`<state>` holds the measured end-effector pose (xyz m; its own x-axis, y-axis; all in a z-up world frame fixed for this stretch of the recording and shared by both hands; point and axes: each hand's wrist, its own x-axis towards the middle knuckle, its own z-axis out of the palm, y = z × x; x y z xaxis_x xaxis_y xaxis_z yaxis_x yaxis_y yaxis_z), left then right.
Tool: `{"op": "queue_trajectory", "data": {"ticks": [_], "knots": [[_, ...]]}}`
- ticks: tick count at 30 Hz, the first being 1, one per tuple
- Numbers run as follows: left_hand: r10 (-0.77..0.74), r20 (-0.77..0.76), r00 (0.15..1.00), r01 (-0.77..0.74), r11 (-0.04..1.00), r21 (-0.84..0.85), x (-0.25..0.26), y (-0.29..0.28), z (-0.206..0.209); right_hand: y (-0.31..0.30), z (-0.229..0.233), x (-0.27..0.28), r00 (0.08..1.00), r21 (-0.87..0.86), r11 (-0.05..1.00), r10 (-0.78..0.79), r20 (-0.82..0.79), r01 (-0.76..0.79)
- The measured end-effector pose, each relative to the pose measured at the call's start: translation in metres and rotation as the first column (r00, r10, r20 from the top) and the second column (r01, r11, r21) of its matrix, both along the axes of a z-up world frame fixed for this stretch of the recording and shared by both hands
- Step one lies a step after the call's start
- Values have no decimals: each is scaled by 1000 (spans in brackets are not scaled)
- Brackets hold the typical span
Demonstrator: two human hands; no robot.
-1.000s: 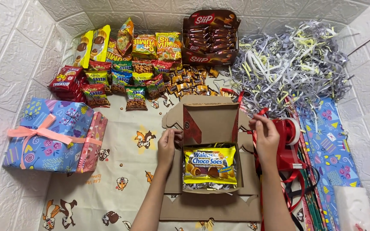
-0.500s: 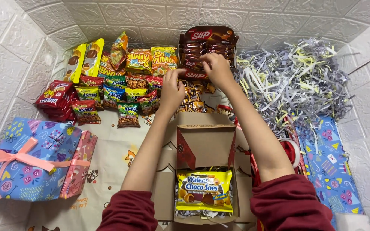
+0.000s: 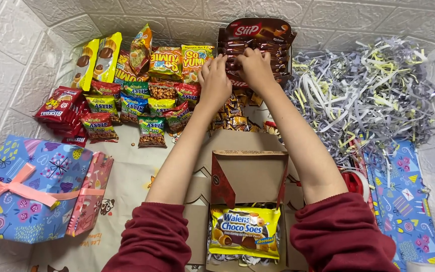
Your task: Packing various snack packets into a small cardboard gift box and closing it.
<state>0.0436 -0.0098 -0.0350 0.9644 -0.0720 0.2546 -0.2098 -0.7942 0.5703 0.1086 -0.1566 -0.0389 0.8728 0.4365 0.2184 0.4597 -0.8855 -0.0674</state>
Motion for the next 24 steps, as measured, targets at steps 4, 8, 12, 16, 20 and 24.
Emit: {"op": "queue_trajectory", "data": {"ticks": [4,8,12,16,20,24], "knots": [[-4,50,999,3,1000,16,6,0,-5,4,4,3,1000,10,1000,22,9,-22],[17,72,997,-17,1000,-9,10,1,-5,5,26,-7,995,67,997,45,-91,-39],[47,85,995,-38,995,-96,4,6,11,2,51,-16,999,367,930,-18,-27,26],[56,99,994,-34,977,-209,-6,10,37,-12,73,-23,989,480,872,26,147,-95],[57,211,976,11,952,-307,-25,15,66,-11,123,-71,959,608,746,153,239,-271],[-143,256,956,251,851,-462,-81,27,119,-12,166,-140,931,573,734,305,202,-365]]}}
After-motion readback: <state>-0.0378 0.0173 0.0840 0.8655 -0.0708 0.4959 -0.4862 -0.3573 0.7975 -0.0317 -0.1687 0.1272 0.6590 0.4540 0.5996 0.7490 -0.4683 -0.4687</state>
